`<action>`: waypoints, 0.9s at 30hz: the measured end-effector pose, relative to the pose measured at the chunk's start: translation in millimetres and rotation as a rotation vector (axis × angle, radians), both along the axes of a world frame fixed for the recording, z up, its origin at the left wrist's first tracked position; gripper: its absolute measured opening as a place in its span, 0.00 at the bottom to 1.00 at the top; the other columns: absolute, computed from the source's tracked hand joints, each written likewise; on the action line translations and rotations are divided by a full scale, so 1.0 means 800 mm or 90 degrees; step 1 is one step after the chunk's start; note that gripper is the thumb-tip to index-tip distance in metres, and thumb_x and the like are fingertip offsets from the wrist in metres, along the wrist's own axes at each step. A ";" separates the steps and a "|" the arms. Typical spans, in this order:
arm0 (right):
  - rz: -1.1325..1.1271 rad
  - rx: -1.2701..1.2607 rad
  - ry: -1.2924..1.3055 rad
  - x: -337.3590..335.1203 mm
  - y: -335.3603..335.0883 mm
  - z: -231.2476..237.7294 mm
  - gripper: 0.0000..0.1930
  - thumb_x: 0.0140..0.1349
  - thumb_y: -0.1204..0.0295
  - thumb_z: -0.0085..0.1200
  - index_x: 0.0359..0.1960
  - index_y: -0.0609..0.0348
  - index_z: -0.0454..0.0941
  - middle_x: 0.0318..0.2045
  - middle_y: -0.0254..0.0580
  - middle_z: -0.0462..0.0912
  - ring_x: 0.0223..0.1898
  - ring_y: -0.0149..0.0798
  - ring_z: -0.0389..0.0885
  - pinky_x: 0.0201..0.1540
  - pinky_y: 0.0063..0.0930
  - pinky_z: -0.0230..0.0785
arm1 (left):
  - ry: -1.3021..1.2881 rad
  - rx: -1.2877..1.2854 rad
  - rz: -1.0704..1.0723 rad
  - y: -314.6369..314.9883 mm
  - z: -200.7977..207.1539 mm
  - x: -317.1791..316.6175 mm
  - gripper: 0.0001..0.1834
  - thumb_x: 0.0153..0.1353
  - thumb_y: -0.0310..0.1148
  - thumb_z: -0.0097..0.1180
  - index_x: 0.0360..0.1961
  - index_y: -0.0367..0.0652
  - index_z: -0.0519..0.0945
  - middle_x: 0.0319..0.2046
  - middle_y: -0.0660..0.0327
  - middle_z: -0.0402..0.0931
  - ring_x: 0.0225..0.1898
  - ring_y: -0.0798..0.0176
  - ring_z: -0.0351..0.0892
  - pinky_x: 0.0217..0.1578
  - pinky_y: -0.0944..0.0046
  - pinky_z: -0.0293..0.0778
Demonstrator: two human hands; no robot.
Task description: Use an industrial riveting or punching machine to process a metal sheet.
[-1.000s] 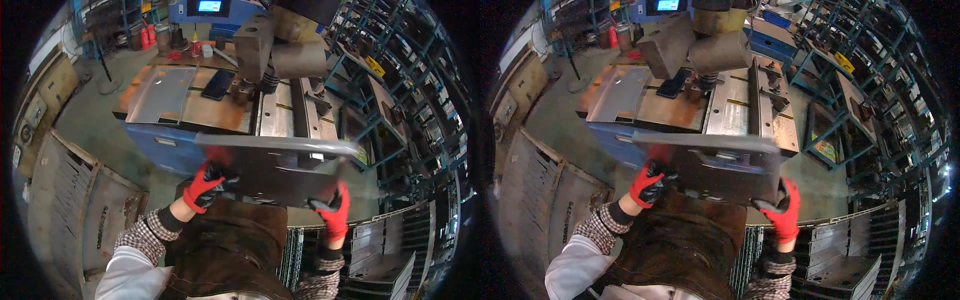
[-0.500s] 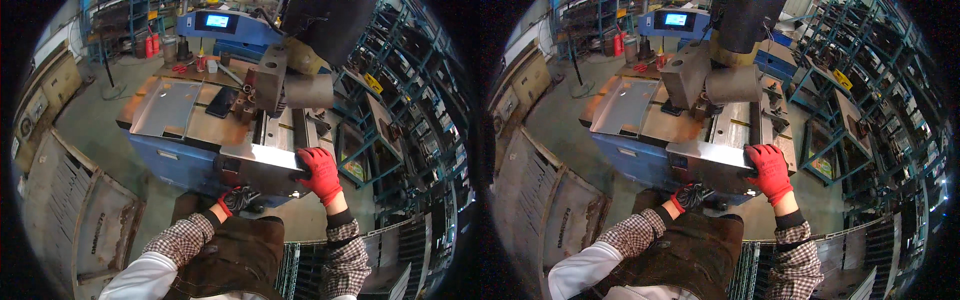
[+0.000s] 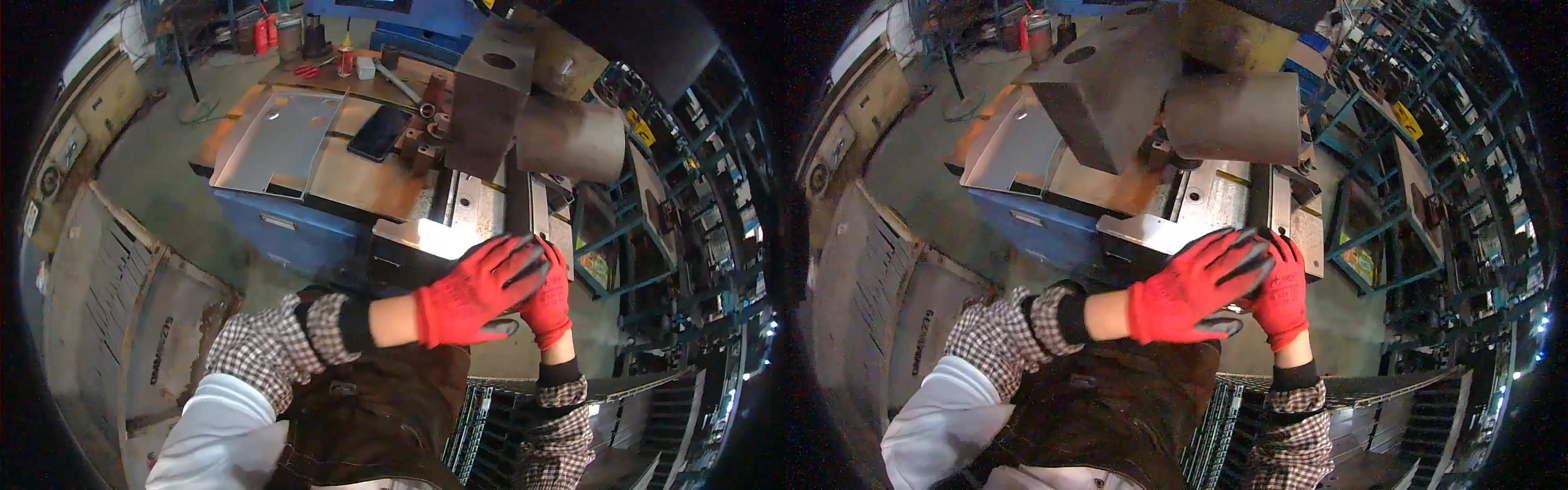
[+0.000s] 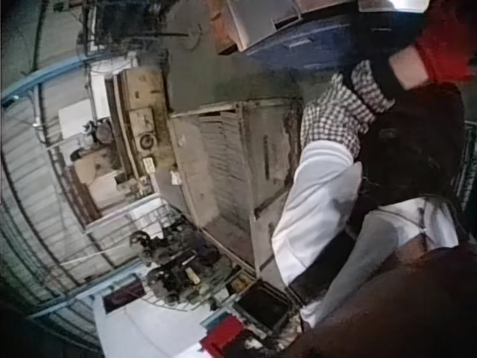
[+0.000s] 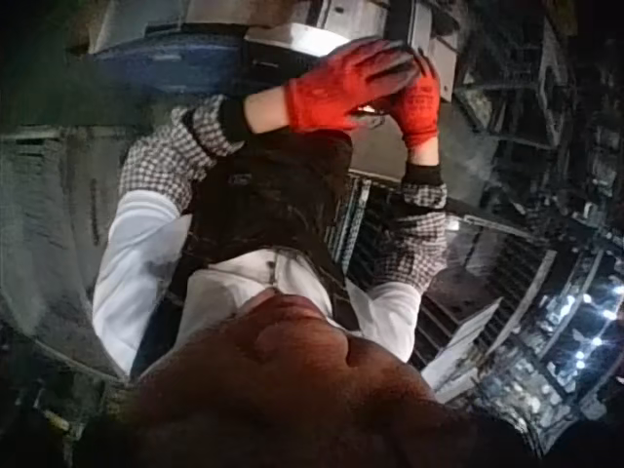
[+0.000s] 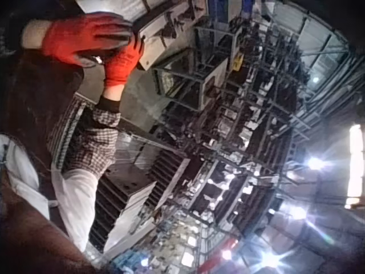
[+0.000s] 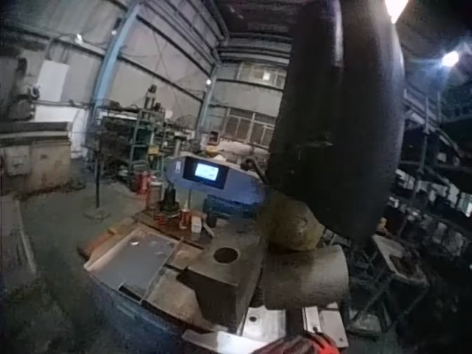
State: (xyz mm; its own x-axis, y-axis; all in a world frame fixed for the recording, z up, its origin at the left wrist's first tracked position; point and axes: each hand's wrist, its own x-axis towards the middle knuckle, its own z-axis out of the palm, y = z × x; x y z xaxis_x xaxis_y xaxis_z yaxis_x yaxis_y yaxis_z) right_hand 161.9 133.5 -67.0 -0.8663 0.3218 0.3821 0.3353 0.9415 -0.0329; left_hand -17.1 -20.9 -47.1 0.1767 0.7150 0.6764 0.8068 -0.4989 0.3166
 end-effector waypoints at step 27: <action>0.122 -0.129 0.507 -0.038 -0.039 0.323 0.34 0.53 0.78 0.65 0.66 0.56 0.74 0.64 0.52 0.76 0.67 0.53 0.73 0.71 0.40 0.62 | 0.176 -0.123 0.185 0.059 -0.057 0.008 0.41 0.53 0.50 0.69 0.64 0.37 0.72 0.49 0.48 0.77 0.55 0.47 0.75 0.69 0.43 0.60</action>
